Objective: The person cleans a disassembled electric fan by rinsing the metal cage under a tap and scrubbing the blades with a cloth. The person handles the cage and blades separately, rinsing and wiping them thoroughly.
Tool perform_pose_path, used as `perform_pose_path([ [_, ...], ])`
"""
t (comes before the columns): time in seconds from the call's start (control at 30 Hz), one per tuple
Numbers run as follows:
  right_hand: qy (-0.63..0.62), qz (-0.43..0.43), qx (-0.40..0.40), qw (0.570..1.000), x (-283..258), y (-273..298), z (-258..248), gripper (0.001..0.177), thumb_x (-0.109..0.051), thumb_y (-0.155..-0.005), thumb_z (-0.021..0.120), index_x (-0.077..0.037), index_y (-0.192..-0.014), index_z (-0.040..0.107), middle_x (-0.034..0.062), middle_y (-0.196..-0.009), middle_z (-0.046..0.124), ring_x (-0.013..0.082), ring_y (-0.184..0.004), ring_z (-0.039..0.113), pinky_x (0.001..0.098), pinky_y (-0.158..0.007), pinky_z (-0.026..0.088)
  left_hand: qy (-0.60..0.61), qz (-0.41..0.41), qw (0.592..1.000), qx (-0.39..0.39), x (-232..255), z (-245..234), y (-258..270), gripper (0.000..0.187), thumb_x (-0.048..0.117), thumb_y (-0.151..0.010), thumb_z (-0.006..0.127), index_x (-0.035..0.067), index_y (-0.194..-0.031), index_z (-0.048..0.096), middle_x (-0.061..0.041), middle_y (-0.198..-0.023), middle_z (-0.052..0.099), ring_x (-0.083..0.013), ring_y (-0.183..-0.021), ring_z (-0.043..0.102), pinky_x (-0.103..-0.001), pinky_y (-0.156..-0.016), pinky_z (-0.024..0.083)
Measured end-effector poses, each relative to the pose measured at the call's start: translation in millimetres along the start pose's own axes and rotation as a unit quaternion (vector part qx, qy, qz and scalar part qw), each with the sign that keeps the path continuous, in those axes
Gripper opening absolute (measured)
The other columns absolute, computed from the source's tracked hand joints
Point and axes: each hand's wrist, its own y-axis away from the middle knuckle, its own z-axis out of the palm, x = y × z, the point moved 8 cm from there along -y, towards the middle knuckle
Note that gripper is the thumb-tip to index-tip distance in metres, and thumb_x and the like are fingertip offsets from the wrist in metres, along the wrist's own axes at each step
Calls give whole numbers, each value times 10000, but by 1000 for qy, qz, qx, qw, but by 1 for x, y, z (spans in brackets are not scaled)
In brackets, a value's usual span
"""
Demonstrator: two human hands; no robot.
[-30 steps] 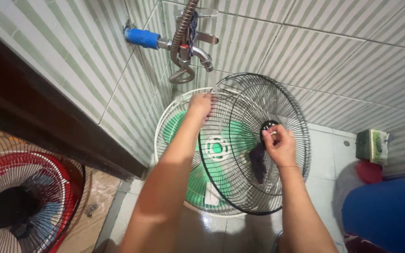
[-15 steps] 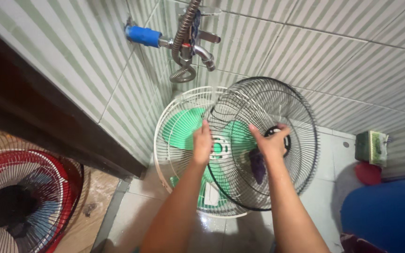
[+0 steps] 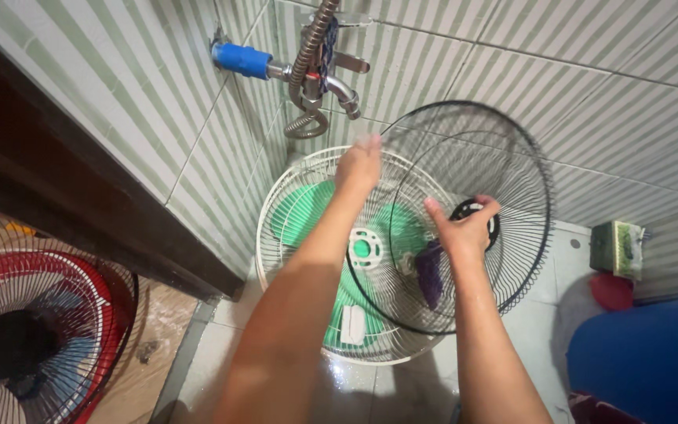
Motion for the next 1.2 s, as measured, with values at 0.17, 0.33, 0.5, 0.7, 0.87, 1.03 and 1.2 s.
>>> perform_pose_path([
  [0.17, -10, -72, -54, 996, -15, 11, 4, 1079, -531, -595, 969, -65, -1348, 353, 299, -1163, 652, 435, -1070, 677, 501, -935, 543, 33, -71, 997, -9, 18, -30, 0, 591, 553, -981, 419, 66, -1078, 740, -243, -1056, 725, -462, -1038, 682, -551, -897, 530],
  [0.33, 2, -74, -89, 993, -25, 16, 6, 1122, -502, -540, 985, -75, -1362, 351, 289, -1156, 662, 418, -1077, 678, 487, -944, 551, 15, -152, 988, -30, -9, -42, 3, 524, 509, -979, 471, 71, -1079, 741, -241, -1080, 717, -451, -1053, 676, -529, -900, 534],
  [0.5, 28, -52, -106, 993, -22, 10, -1, 1139, -476, -531, 996, -95, -1380, 338, 288, -1168, 651, 416, -1091, 665, 481, -961, 532, 40, -12, 999, -35, 7, -27, -5, 538, 530, -986, 480, 75, -1093, 749, -253, -1053, 720, -448, -1048, 668, -513, -924, 518],
  [0.7, -29, -132, -131, 982, -27, 3, 6, 1125, -450, -541, 991, -67, -1360, 322, 265, -1169, 629, 363, -1047, 672, 446, -899, 556, 90, -102, 991, -5, -20, -29, 2, 619, 582, -971, 452, 46, -1012, 761, -260, -1046, 733, -458, -1034, 676, -534, -902, 525],
  [0.87, -107, -95, -68, 987, -30, 5, 18, 912, -459, -791, 884, -48, -1391, 334, 268, -1174, 641, 362, -1038, 691, 440, -910, 564, 60, -222, 973, -27, -72, -48, 29, 744, 610, -1046, 358, -27, -1036, 743, -304, -1091, 696, -482, -1093, 641, -544, -963, 477],
  [1.03, -9, -144, -27, 989, -55, 21, 36, 892, -418, -774, 928, -38, -1341, 354, 305, -1145, 641, 476, -1023, 650, 512, -900, 499, 34, -16, 986, 162, -30, -94, 84, 564, 415, -1064, 491, -76, -1326, 582, -304, -1373, 588, -440, -1348, 516, -500, -1164, 416],
  [1.2, -18, -124, -125, 984, -64, 10, 75, 576, -198, -888, 744, -106, -1347, 407, 263, -1010, 718, 411, -899, 701, 486, -822, 542, -284, 228, 931, 8, 53, -56, 131, 808, 371, -918, 627, -59, -1527, 317, -308, -1627, 219, -468, -1529, 215, -588, -1205, 233],
])
